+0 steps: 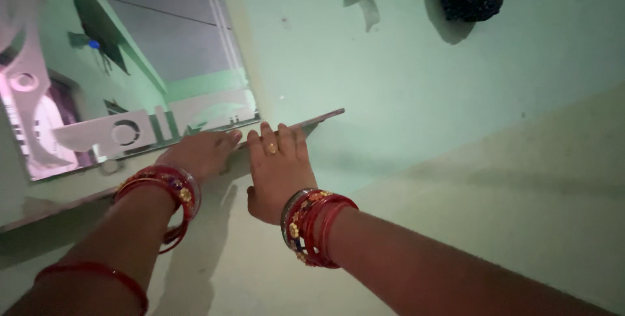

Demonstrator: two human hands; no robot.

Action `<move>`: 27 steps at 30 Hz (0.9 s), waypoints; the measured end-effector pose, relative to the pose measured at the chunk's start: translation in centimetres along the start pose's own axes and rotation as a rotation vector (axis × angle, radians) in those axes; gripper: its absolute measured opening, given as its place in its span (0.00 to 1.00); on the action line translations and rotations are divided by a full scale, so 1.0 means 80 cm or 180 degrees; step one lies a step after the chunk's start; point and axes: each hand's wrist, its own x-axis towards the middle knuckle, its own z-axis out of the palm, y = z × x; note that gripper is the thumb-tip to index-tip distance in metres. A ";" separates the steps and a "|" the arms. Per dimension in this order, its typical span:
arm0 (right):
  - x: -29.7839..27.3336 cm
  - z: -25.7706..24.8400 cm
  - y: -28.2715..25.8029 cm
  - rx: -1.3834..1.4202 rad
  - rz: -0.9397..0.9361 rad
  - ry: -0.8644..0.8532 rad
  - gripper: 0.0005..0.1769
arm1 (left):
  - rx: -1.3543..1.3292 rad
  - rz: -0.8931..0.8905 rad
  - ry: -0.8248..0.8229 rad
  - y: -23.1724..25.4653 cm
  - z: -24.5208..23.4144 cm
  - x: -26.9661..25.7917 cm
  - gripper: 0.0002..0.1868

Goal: The person retrieves toothbrushes and toothpaste from a shelf above a sink. They then apply toothpaste to the toothbrushes and rinse them under running water from the faucet.

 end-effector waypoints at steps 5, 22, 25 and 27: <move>0.000 0.004 -0.035 0.0200 -0.0154 -0.0013 0.52 | 0.0041 -0.0215 0.0136 -0.042 -0.001 -0.022 0.34; -0.016 0.016 -0.128 0.0532 -0.0760 0.0115 0.52 | 0.0396 -0.1078 -0.0077 -0.181 -0.021 -0.076 0.41; -0.022 0.024 -0.142 0.0677 -0.0811 0.0276 0.52 | 0.0409 -0.1018 0.0055 -0.199 -0.018 -0.082 0.40; -0.029 0.030 -0.152 0.0773 -0.0808 0.0168 0.52 | 0.0459 -0.0985 0.0130 -0.210 -0.012 -0.085 0.39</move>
